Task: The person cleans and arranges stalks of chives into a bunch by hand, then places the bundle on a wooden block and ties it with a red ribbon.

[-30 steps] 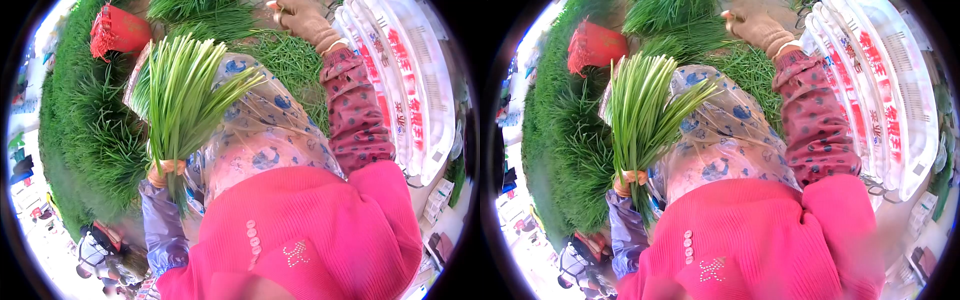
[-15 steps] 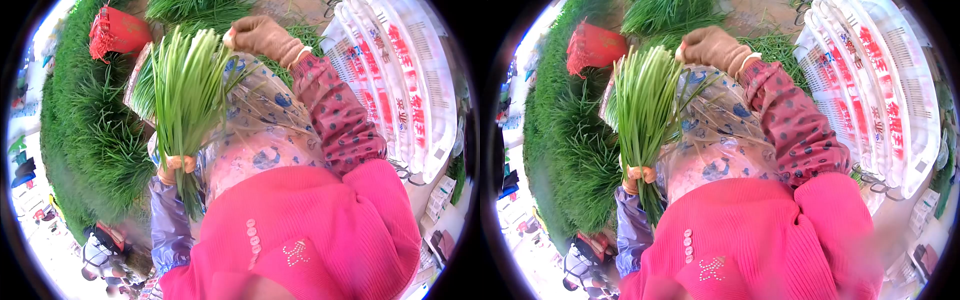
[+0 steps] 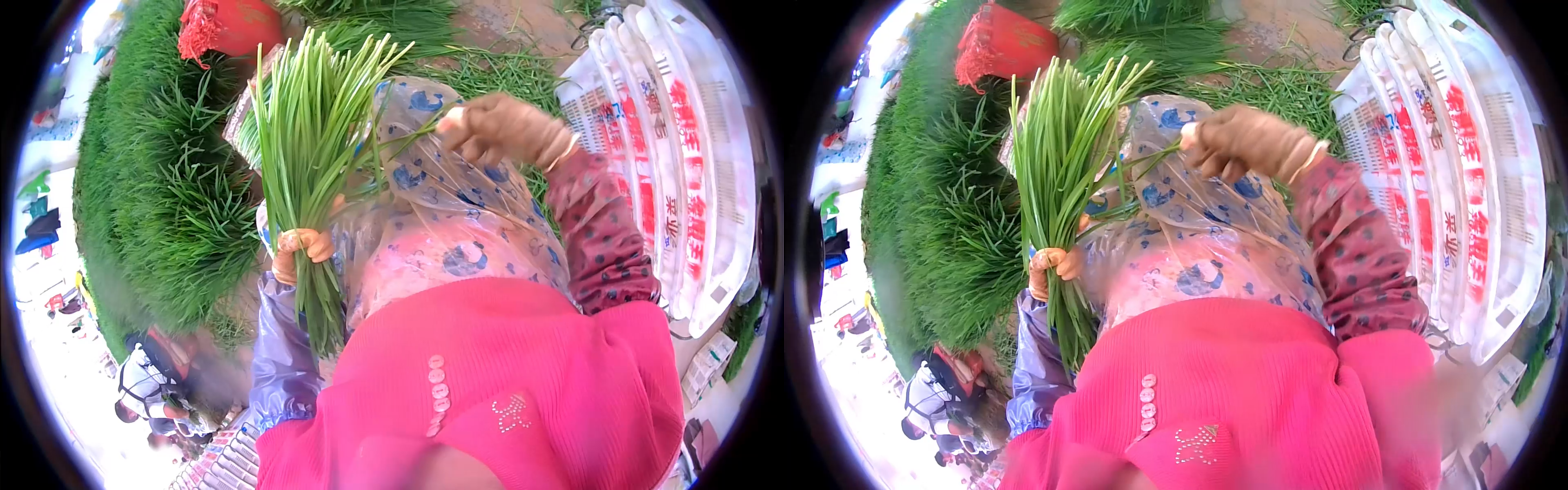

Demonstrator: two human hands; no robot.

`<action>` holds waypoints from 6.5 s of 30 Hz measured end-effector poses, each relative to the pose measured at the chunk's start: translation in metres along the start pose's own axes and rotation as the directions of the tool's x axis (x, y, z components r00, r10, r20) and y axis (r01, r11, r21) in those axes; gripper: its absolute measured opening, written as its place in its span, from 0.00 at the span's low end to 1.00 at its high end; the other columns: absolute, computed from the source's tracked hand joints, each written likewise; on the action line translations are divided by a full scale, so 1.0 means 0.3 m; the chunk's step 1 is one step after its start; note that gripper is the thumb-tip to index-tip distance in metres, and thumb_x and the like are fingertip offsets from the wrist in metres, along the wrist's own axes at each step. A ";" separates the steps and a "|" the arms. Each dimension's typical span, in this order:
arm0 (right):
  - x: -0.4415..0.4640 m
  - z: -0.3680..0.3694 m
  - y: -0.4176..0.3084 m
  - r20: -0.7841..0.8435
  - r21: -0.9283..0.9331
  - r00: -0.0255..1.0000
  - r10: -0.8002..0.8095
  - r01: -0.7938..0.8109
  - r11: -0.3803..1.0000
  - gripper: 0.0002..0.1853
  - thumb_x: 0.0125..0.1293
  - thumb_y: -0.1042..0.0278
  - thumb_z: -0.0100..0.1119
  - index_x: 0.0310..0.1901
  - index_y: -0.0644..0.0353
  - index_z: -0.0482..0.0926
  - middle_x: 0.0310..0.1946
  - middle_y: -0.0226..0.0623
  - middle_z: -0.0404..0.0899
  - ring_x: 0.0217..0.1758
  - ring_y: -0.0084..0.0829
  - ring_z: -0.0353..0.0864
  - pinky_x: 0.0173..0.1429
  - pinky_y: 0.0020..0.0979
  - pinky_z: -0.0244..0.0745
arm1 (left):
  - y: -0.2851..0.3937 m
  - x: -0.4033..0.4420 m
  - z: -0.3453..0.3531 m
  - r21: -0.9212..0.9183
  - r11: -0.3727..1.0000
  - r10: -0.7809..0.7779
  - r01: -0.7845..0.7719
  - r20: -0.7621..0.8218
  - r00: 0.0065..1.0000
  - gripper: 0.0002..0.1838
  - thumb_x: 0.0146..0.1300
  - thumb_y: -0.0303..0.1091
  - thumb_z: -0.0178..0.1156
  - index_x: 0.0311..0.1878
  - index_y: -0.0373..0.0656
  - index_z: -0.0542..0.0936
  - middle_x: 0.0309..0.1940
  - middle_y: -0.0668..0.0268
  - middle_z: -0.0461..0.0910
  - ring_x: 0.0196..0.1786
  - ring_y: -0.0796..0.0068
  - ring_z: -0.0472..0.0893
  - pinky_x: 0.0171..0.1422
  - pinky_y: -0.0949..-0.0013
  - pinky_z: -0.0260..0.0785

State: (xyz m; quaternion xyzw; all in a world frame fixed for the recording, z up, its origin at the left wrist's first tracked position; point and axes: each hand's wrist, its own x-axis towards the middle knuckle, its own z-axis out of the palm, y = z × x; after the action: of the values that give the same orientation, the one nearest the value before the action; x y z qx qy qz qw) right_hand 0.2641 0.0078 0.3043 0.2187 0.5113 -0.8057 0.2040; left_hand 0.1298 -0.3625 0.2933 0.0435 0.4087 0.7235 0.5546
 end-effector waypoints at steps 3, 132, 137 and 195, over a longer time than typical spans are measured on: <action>0.081 0.124 0.072 0.106 0.410 0.976 0.192 -0.219 0.885 0.22 0.76 0.52 0.45 0.53 0.67 0.72 0.39 0.36 0.79 0.23 0.13 0.67 0.20 0.13 0.63 | -0.012 -0.020 -0.041 -0.068 0.998 0.012 -0.008 0.065 0.998 0.30 0.56 0.38 0.67 0.55 0.24 0.72 0.74 0.43 0.52 0.23 0.84 0.61 0.26 0.79 0.56; -0.035 0.194 -0.167 -0.119 0.030 0.662 -0.740 0.748 0.663 0.10 0.68 0.70 0.55 0.33 0.64 0.82 0.36 0.42 0.85 0.36 0.36 0.85 0.47 0.39 0.80 | -0.090 0.140 0.292 0.561 0.820 -0.063 0.109 -0.100 0.993 0.35 0.47 0.27 0.75 0.61 0.38 0.74 0.50 0.66 0.81 0.51 0.77 0.78 0.59 0.71 0.69; -0.183 -0.020 -0.198 -0.334 0.123 0.557 -0.761 0.826 0.551 0.10 0.70 0.70 0.54 0.36 0.66 0.81 0.36 0.41 0.84 0.40 0.32 0.84 0.52 0.31 0.81 | -0.078 0.142 0.279 0.408 0.902 -0.154 0.144 -0.007 0.988 0.34 0.49 0.25 0.74 0.61 0.37 0.74 0.54 0.66 0.80 0.55 0.76 0.77 0.63 0.70 0.67; -0.078 0.078 0.095 0.397 -0.850 0.718 -0.571 0.523 0.067 0.51 0.47 0.40 0.72 0.70 0.54 0.63 0.67 0.41 0.69 0.69 0.39 0.68 0.76 0.41 0.51 | -0.031 0.049 0.297 0.295 0.955 0.000 0.008 -0.027 1.000 0.42 0.41 0.23 0.78 0.64 0.35 0.72 0.59 0.62 0.78 0.62 0.70 0.75 0.68 0.65 0.64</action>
State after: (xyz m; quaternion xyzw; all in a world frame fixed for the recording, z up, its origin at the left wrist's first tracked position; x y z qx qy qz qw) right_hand 0.2959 -0.0223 0.3054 -0.1313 0.9196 -0.3681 -0.0388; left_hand 0.1773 -0.3012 0.3407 0.1153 0.5197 0.6537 0.5378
